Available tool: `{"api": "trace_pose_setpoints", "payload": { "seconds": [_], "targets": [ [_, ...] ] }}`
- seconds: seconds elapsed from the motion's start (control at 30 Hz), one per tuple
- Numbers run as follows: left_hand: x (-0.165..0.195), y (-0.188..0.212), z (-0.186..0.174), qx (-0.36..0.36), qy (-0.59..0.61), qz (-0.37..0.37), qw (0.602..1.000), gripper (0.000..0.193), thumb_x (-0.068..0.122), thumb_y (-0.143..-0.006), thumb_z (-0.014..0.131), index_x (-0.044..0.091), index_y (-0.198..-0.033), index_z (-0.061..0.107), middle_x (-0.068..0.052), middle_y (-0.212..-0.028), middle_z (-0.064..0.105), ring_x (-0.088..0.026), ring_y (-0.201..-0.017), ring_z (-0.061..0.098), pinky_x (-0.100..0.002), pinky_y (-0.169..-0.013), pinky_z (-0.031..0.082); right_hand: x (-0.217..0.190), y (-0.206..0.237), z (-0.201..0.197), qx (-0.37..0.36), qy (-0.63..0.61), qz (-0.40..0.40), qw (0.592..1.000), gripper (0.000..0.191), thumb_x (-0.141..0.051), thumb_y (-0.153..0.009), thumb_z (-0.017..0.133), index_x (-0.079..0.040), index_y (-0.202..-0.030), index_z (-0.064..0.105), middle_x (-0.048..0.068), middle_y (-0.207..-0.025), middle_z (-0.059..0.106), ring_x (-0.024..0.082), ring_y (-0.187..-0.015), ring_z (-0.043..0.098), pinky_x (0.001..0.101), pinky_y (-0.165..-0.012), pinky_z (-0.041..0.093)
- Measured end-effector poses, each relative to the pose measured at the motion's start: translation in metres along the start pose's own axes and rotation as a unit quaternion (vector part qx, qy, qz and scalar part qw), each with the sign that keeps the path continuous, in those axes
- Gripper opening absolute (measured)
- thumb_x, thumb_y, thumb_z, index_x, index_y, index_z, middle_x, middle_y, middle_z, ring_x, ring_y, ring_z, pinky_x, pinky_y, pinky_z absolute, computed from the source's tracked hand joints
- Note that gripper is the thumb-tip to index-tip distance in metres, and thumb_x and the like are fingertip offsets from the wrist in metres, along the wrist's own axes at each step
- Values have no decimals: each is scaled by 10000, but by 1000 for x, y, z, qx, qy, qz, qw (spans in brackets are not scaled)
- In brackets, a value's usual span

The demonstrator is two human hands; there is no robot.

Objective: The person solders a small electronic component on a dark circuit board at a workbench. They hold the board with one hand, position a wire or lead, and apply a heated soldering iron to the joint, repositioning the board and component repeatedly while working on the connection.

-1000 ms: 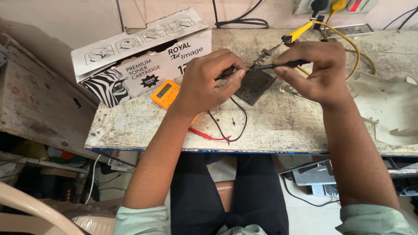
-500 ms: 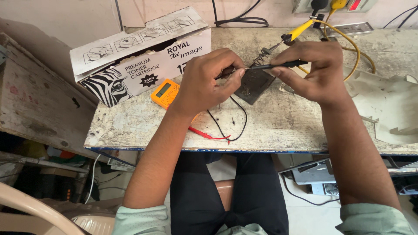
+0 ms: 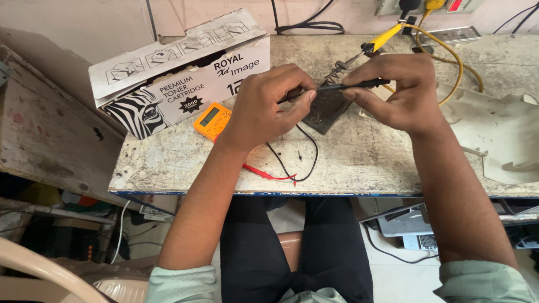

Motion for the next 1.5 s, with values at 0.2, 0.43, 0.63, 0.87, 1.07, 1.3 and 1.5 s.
{"api": "trace_pose_setpoints", "payload": {
  "seconds": [0.2, 0.43, 0.63, 0.87, 1.07, 1.3, 1.5],
  "targets": [
    [0, 0, 0, 2, -14, 18, 1000, 97, 156, -949, 735, 77, -979, 687, -59, -902, 706, -218, -772, 710, -323, -682, 547, -1, -1, 2, -10, 11, -16, 1000, 138, -15, -922, 837, -12, -1037, 761, 113, -960, 765, 182, -852, 758, 259, -779, 584],
    [-3, 1, -2, 25, -2, 20, 999, 162, 239, -970, 792, 110, -1066, 769, -52, -964, 773, -176, -805, 759, -284, -684, 579, 10, 2, -2, 19, 14, 14, 1000, 168, -38, -952, 871, -14, -1058, 742, 107, -974, 766, 165, -881, 764, 260, -791, 596],
    [-7, 1, -4, 38, -3, 6, 999, 229, 314, -931, 822, 127, -1059, 797, -50, -957, 795, -145, -763, 768, -259, -639, 568, 14, 4, -2, 18, 30, 11, 999, 183, -59, -956, 875, -7, -1020, 711, 103, -994, 760, 167, -908, 765, 262, -811, 597],
    [-10, 2, 0, 38, -13, 5, 999, 239, 327, -927, 818, 118, -1041, 795, -46, -966, 800, -140, -754, 769, -243, -602, 570, 12, 2, -1, 13, 35, 16, 999, 177, -53, -945, 875, -22, -1027, 720, 93, -956, 764, 156, -881, 764, 258, -785, 592],
    [-14, 3, 4, 23, -26, -4, 999, 269, 354, -913, 818, 105, -1013, 797, -42, -940, 801, -148, -729, 764, -258, -608, 569, 12, 2, 2, 2, 21, 24, 999, 176, -51, -937, 868, -28, -1032, 722, 93, -988, 763, 154, -868, 761, 260, -776, 598],
    [-11, 2, 2, 28, -14, 7, 999, 293, 359, -900, 822, 111, -1054, 792, -39, -977, 800, -143, -768, 775, -252, -648, 596, 16, 2, 6, -1, 28, 17, 999, 195, -70, -920, 874, -24, -1027, 718, 98, -1006, 759, 158, -866, 754, 261, -768, 584],
    [-12, 3, 2, 27, -4, -1, 1000, 305, 360, -881, 831, 126, -1073, 793, -42, -997, 801, -149, -787, 785, -253, -654, 604, 22, 3, 7, 3, 4, 33, 999, 192, -83, -931, 874, -25, -1031, 721, 86, -991, 761, 138, -845, 748, 252, -760, 586]
  ]
}}
Point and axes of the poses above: each hand's wrist, its own y-axis away from the middle knuckle, its own z-axis out of the palm, x = y × z, the point moved 8 cm from there along -y, towards the middle knuckle
